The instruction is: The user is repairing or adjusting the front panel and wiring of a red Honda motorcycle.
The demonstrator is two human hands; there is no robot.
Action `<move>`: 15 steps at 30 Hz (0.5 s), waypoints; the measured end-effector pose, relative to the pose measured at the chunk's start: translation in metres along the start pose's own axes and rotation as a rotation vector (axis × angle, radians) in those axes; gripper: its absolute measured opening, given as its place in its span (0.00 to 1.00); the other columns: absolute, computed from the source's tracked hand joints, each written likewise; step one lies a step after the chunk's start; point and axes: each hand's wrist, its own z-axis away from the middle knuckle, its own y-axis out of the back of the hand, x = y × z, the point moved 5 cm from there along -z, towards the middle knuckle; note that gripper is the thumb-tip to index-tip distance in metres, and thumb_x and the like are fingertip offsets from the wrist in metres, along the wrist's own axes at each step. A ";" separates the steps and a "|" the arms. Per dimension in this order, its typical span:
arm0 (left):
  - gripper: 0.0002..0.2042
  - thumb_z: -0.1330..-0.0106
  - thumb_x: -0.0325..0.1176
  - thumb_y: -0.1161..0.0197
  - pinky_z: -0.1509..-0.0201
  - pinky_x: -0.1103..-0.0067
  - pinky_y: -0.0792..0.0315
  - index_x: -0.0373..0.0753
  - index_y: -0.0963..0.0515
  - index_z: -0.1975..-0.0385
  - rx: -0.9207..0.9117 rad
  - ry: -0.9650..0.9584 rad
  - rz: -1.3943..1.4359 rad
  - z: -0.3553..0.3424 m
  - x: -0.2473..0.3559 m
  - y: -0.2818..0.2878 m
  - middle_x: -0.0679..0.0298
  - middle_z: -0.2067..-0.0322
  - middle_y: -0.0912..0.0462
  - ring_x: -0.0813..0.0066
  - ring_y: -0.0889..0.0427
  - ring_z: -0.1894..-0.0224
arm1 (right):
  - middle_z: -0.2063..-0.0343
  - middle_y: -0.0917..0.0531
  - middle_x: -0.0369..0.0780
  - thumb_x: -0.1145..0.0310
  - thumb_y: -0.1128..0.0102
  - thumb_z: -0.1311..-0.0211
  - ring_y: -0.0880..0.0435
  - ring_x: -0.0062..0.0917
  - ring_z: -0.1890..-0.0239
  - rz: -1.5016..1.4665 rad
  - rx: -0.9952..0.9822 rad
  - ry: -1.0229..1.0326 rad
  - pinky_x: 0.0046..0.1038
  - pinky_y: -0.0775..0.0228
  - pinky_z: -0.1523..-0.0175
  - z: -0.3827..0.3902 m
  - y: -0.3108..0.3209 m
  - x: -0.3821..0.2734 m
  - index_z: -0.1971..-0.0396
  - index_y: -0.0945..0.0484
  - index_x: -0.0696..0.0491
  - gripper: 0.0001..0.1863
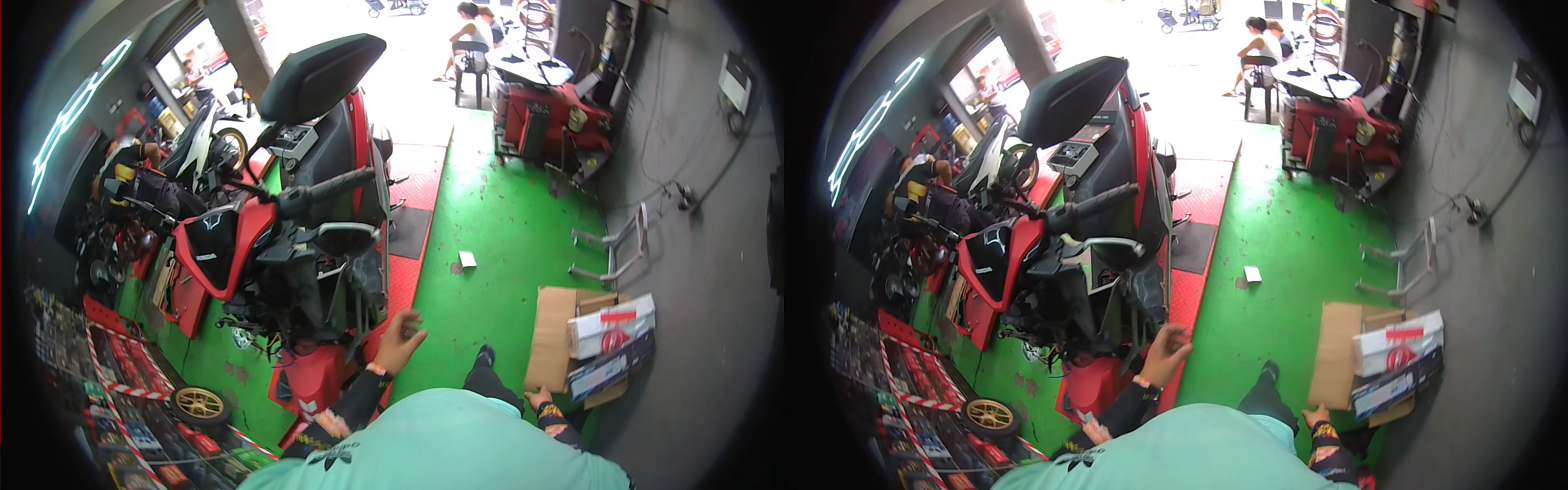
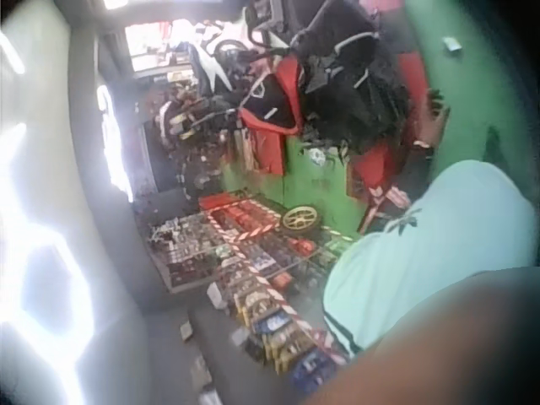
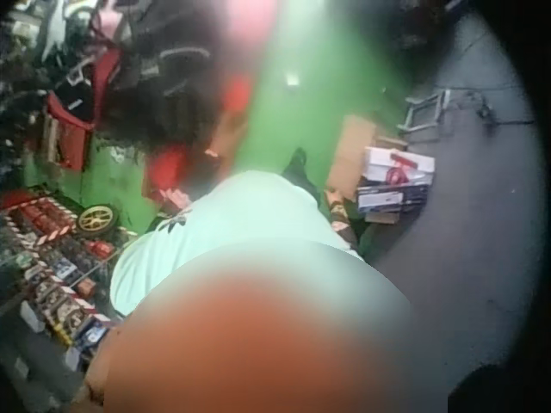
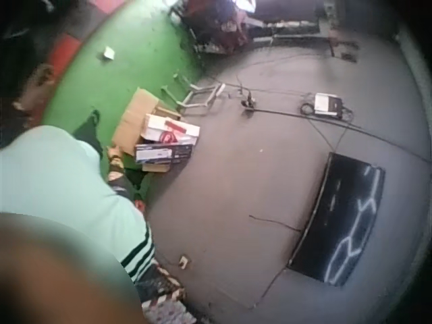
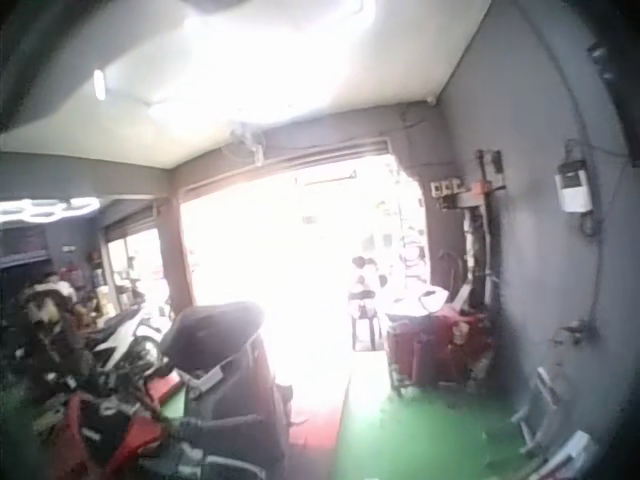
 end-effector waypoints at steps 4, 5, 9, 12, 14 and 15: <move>0.21 0.35 0.35 0.31 0.54 0.75 0.24 0.36 0.29 0.46 0.027 -0.299 -0.100 -0.182 0.085 -0.089 0.61 0.54 0.21 0.72 0.20 0.56 | 0.48 0.19 0.57 0.58 0.25 0.53 0.20 0.46 0.44 -0.198 0.175 -0.018 0.38 0.30 0.37 -0.057 0.095 0.017 0.43 0.27 0.62 0.38; 0.22 0.35 0.35 0.31 0.54 0.74 0.24 0.37 0.29 0.45 0.068 -0.289 -0.138 -0.229 0.102 -0.106 0.61 0.53 0.21 0.71 0.20 0.55 | 0.50 0.19 0.56 0.60 0.26 0.52 0.19 0.47 0.47 -0.250 0.211 -0.025 0.38 0.29 0.39 -0.073 0.116 0.019 0.44 0.28 0.62 0.36; 0.22 0.39 0.38 0.29 0.48 0.68 0.24 0.33 0.26 0.49 0.363 -0.528 -0.343 -0.419 0.166 -0.110 0.52 0.53 0.20 0.61 0.19 0.53 | 0.50 0.20 0.58 0.67 0.29 0.52 0.20 0.46 0.48 -0.517 0.295 -0.080 0.39 0.30 0.39 -0.144 0.165 0.021 0.45 0.28 0.61 0.32; 0.24 0.48 0.41 0.26 0.44 0.61 0.28 0.38 0.25 0.53 0.669 -0.392 -0.637 -0.516 0.182 -0.033 0.49 0.55 0.22 0.47 0.24 0.48 | 0.50 0.20 0.57 0.66 0.30 0.48 0.22 0.45 0.47 -0.576 0.324 -0.165 0.38 0.33 0.38 -0.198 0.165 0.013 0.45 0.29 0.61 0.30; 0.24 0.48 0.44 0.26 0.45 0.59 0.26 0.43 0.24 0.53 0.939 -0.227 -0.925 -0.545 0.188 0.041 0.52 0.55 0.23 0.51 0.23 0.48 | 0.52 0.20 0.54 0.66 0.29 0.44 0.22 0.45 0.48 -0.622 0.335 -0.021 0.37 0.32 0.39 -0.218 0.154 -0.007 0.46 0.30 0.60 0.29; 0.22 0.47 0.44 0.28 0.45 0.57 0.26 0.44 0.24 0.54 1.082 -0.082 -0.988 -0.549 0.184 0.078 0.54 0.53 0.24 0.51 0.25 0.45 | 0.59 0.18 0.51 0.67 0.30 0.44 0.18 0.41 0.57 -0.496 0.403 0.034 0.41 0.25 0.50 -0.223 0.147 -0.023 0.44 0.32 0.56 0.29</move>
